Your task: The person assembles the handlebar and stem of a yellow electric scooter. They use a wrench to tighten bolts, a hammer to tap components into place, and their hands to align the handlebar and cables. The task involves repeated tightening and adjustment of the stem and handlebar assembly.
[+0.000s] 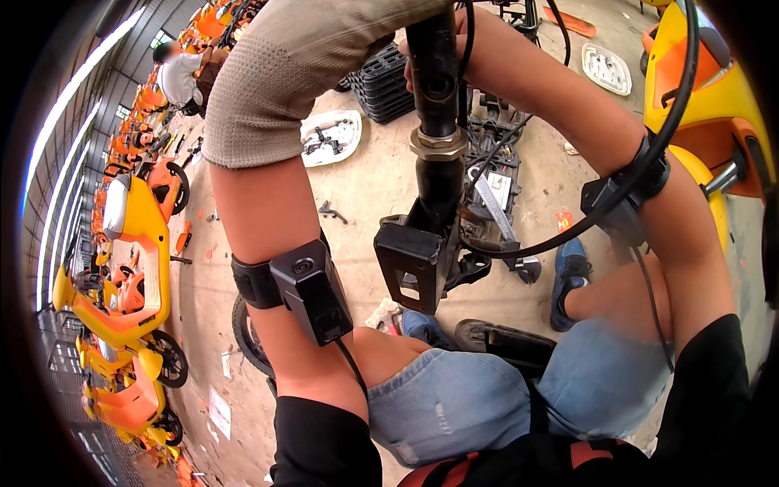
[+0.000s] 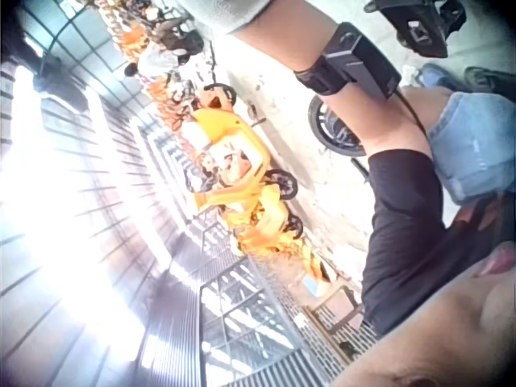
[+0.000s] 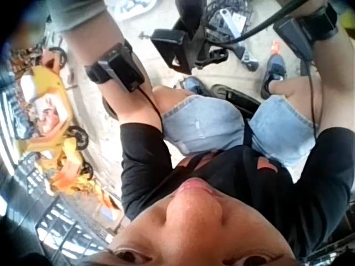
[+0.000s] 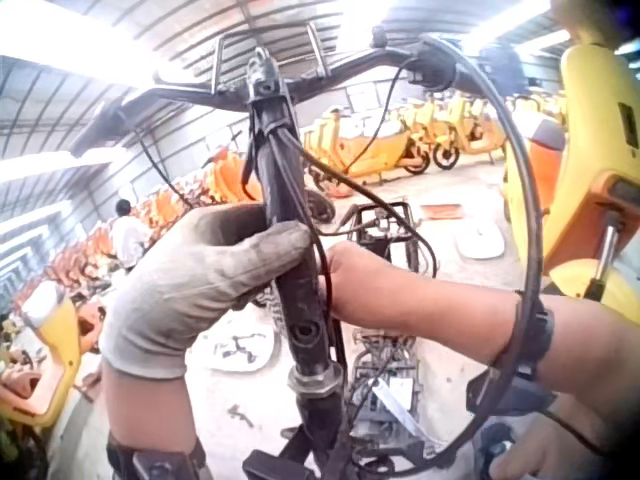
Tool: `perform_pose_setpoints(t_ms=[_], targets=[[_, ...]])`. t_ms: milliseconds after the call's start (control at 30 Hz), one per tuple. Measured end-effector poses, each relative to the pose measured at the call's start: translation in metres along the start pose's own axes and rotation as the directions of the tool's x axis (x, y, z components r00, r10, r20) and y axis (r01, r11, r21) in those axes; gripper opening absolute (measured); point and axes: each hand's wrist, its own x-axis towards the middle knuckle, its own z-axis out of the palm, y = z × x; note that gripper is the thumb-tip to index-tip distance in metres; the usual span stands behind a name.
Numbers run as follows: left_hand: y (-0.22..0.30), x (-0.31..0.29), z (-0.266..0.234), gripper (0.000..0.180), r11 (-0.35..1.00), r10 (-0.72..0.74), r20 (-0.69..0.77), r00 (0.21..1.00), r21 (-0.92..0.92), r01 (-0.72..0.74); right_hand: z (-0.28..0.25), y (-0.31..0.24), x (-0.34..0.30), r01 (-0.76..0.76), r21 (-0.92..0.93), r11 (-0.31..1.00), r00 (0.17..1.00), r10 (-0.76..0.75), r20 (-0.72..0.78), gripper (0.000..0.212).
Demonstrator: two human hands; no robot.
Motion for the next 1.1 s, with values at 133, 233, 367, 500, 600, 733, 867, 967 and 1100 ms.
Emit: perform_pose_setpoints(t_ms=[133,233,367,500,600,733,867,967,1100], targets=[[0.005,-0.002,-0.017,0.063,0.998,0.024,0.05,0.998,0.053,-0.026,0.003,-0.004,0.008,0.028,-0.05,0.998,0.999,-0.026,0.045,0.02],[0.01,-0.006,-0.007,0.064,0.999,0.042,0.074,0.996,0.012,-0.043,0.002,0.004,0.005,0.008,-0.071,0.997,0.999,-0.012,-0.051,0.024],[0.003,0.004,-0.008,0.057,0.999,-0.001,0.117,0.993,-0.044,0.006,0.003,0.009,0.004,0.0,-0.072,0.997,0.997,-0.006,-0.079,0.031],[0.003,0.002,-0.014,0.05,0.996,0.083,0.119,0.989,0.005,-0.084,0.008,0.007,0.007,-0.136,-0.001,0.991,0.988,0.136,-0.069,0.025],[-0.014,0.007,-0.022,0.043,0.96,0.173,0.064,0.983,0.211,-0.183,0.014,-0.005,0.0,-0.271,0.09,0.958,0.962,0.267,0.045,0.031],[-0.015,0.004,-0.025,0.051,0.971,0.08,0.051,0.996,0.224,-0.089,0.021,-0.012,-0.001,-0.365,0.361,0.858,0.931,0.326,0.164,0.026],[-0.022,0.007,-0.019,0.05,0.993,0.066,0.056,0.996,0.095,-0.071,0.013,0.008,0.005,-0.39,0.489,0.78,0.917,0.282,0.282,0.027],[-0.014,0.002,-0.021,0.054,0.993,0.043,0.036,0.998,0.108,-0.046,0.005,-0.004,0.004,-0.442,0.512,0.737,0.885,0.266,0.382,0.034],[0.005,-0.008,-0.03,0.061,0.987,-0.131,0.117,0.984,0.104,0.119,0.006,0.0,0.011,-0.459,0.48,0.748,0.865,0.252,0.434,0.032]])
